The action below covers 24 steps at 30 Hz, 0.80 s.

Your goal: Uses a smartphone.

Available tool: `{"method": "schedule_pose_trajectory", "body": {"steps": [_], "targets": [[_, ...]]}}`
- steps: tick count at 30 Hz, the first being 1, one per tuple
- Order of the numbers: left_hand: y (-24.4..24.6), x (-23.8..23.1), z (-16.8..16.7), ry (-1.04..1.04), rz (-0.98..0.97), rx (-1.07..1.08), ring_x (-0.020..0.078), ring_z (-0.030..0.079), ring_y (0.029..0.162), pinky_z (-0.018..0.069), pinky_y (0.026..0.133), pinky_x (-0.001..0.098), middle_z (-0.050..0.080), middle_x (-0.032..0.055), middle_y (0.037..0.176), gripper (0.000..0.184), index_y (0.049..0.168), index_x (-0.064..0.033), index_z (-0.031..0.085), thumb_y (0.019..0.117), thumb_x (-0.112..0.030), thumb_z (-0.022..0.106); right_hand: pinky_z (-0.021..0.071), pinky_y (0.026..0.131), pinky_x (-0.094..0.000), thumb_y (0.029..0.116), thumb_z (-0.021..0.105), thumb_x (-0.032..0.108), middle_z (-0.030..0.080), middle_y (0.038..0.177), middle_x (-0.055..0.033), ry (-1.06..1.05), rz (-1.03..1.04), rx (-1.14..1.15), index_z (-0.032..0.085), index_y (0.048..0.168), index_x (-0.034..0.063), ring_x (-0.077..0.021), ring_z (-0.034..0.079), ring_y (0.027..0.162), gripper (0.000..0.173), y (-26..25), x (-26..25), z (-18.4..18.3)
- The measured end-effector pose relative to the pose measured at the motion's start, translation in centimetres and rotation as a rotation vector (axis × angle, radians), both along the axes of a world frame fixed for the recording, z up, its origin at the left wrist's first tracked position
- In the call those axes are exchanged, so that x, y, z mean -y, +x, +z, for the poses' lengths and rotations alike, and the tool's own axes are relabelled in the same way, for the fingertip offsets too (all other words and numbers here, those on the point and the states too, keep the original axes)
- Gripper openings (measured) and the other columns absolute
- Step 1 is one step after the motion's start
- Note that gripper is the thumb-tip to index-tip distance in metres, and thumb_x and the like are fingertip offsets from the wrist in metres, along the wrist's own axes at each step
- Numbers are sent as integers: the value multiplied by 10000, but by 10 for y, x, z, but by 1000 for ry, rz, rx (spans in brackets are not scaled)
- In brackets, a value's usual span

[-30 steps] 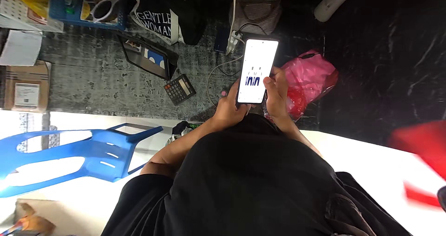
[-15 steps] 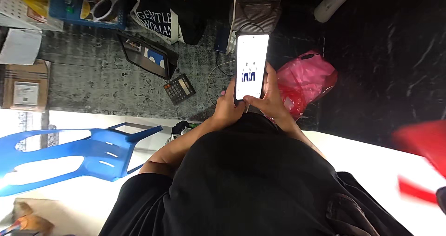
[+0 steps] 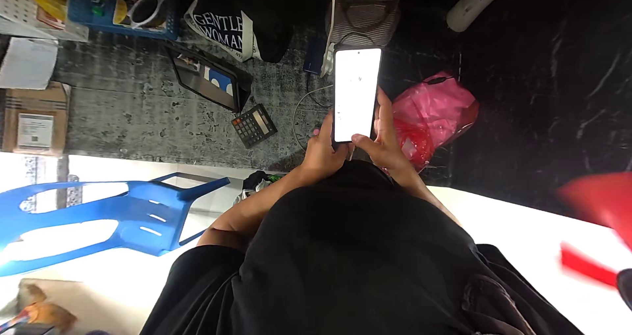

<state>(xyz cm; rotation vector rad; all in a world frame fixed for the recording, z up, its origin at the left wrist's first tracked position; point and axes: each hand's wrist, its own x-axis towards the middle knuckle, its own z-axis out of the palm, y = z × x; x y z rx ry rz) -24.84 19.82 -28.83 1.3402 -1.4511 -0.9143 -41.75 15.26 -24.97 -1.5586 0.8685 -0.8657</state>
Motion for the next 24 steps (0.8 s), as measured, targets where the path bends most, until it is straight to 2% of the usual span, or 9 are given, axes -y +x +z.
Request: {"method": "schedule_pose_trajectory", "body": {"steps": [3,5,10,12,16,21,24], "targets": [[0,0,-2,-18,-10,-15,152,754,931,627,843,381,759,126,1047,714,1490,116,353,858,-18,658,576,960,-299,850,593,35,378,1585,-107,32,-6,25,66,1632,102,-145,554,1305,945,-2,-1,-2],[0,0,-2,-24,-18,-22,159,756,932,633,838,379,758,134,1057,715,1491,114,355,856,-6,661,606,869,-325,883,568,17,419,1557,-102,41,-11,37,109,1629,125,-181,604,1231,882,-7,-5,-1],[1,-1,1,-12,-29,13,163,757,859,638,770,398,765,112,996,716,1504,75,364,857,-17,655,590,896,-292,959,538,40,487,1489,-64,44,-45,55,181,1592,130,-141,619,1194,733,-7,-9,4],[2,-3,3,-9,-45,46,173,754,817,634,725,401,764,110,956,736,1518,61,353,854,-23,659,595,871,-273,998,536,62,544,1389,-55,56,-87,120,252,1526,116,-117,644,1130,602,-5,-9,4],[3,-5,5,-23,-78,86,181,757,787,631,694,406,767,106,923,740,1511,63,368,836,-25,659,582,856,-212,1022,511,121,604,1226,11,57,-191,159,357,1390,99,-17,651,1038,400,3,-4,7],[2,-5,5,-33,-90,97,194,758,814,631,722,411,764,126,951,719,1504,68,386,851,-42,666,571,866,-187,1047,465,133,614,1181,38,43,-234,161,379,1370,85,22,647,1017,337,4,-3,4],[2,-6,7,-34,-91,101,192,758,827,630,727,407,765,127,966,714,1507,61,387,862,-47,674,588,827,-212,1078,447,180,622,1164,14,79,-208,164,386,1370,119,-19,666,988,305,-2,-8,5]]}}
